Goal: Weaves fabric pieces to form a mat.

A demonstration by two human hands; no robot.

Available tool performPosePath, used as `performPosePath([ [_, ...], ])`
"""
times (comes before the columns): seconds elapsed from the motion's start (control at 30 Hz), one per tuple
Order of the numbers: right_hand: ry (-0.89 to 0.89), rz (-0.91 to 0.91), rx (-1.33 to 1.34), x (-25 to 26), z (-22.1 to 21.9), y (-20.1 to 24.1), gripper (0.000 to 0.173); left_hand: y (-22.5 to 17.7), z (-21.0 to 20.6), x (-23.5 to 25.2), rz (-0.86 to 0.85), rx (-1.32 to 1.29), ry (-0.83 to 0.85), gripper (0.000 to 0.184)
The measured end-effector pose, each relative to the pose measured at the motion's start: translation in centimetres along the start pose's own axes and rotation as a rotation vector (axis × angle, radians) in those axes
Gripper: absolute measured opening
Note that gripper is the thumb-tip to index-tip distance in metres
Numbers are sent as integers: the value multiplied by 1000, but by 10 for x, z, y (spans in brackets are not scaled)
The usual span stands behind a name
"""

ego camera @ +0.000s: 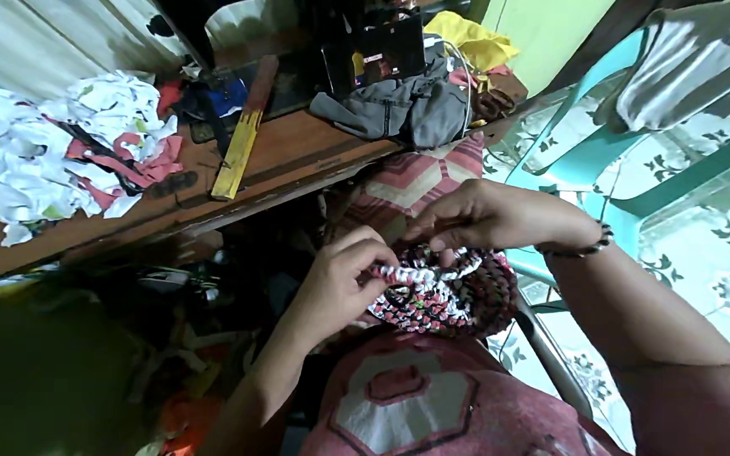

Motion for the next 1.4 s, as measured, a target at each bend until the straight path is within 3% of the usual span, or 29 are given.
performPosePath([
  [0.13, 166, -2, 113, 18, -4, -11, 33, -13, -12, -6, -135, 169, -112, 6],
  [0.3, 178, 103, 72, 23, -9, -13, 15, -18, -17, -14, -184, 174, -205, 5],
  [0.47, 45, 141, 35, 24, -7, -15, 5, -13, -20, -9, -128, 59, -209, 10],
  [0.7, -604, -125, -54, 15, 56, -43, 10, -15, -19, -10, -182, -226, -104, 11],
  [0.87, -1061, -378, -9, -42, 119, -99, 16, -17, -9, -17, -246, -457, -37, 16],
  [0.97, -1175, -609, -162, -82, 135, -118, 32, -15, -9, -16, -249, -576, -16, 17],
  [1.03, -1077, -750, -298, -93, 134, -120, 32, -14, -9, -14, -234, -615, -20, 18],
  [1.1, -825, -731, -342, -79, 120, -103, 33, -13, -11, -10, -192, -625, -34, 19],
  [1.17, -604, -496, -290, -50, 89, -72, 43, -11, -12, -6, -140, -627, -53, 19],
  [1.27, -277, -21, 64, -7, 26, -26, 42, -5, -14, -1, -42, -620, -109, 21],
  [1.33, -44, 113, 224, 12, -3, -18, 36, -2, -12, 0, -2, -615, -140, 22],
  [1.4, 29, 125, 318, 20, -13, -21, 28, 0, -10, -2, 42, -601, -168, 22],
])
Point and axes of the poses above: each hand's wrist, its own x-axis towards the middle knuckle, its own z-axis out of the back of the hand, y = z × x, the point moved 3 cm from there along x, towards the middle knuckle, and after that the axes turned 10 degrees about y, right-handed, at the moved point
